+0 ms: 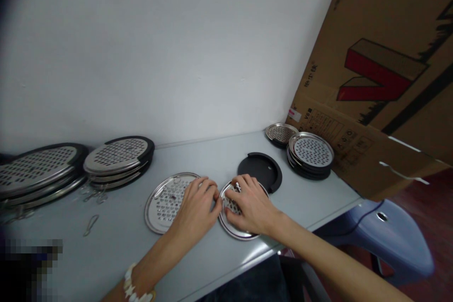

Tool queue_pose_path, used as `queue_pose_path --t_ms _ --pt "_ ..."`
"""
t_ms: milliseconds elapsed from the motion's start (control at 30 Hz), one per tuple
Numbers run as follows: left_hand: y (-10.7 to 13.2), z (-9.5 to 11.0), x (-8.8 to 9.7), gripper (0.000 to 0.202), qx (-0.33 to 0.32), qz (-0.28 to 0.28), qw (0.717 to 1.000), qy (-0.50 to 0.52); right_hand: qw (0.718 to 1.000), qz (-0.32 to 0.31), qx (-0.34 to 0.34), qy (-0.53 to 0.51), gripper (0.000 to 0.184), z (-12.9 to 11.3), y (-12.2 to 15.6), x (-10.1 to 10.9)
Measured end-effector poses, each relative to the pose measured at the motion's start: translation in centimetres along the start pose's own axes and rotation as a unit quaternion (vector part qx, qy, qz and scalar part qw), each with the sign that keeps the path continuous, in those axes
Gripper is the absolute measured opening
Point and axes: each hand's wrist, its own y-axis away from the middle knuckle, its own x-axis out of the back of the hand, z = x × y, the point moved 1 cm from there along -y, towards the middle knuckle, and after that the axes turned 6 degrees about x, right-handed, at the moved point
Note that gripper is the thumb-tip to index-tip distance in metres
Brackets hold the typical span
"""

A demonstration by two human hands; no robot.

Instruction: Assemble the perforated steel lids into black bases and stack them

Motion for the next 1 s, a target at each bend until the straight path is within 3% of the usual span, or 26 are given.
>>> queue_pose_path --t_ms 500,733,900,1000 --pt "0.0 -0.8 -0.1 0.011 0.011 0.004 1.0 0.013 0.989 0.071 0.042 -0.122 0.043 1.2 1.0 1.1" --pt "-1.1 -3.3 3.1 0.01 0.079 0.045 0.995 -0.049 0.992 0.06 -0.055 -0.099 0.037 0.7 4.6 2.9" --pt "-0.9 -5.3 5.0 0.047 0.109 -0.074 0.99 -0.043 0.993 -0.004 -0.04 -0.113 0.07 -0.6 7.5 1.1" --pt "-0.5 -5.6 5.2 0.053 0.095 -0.101 0.989 -0.045 0.994 0.017 -0.046 -0.103 0.068 -0.9 7.8 -0.7"
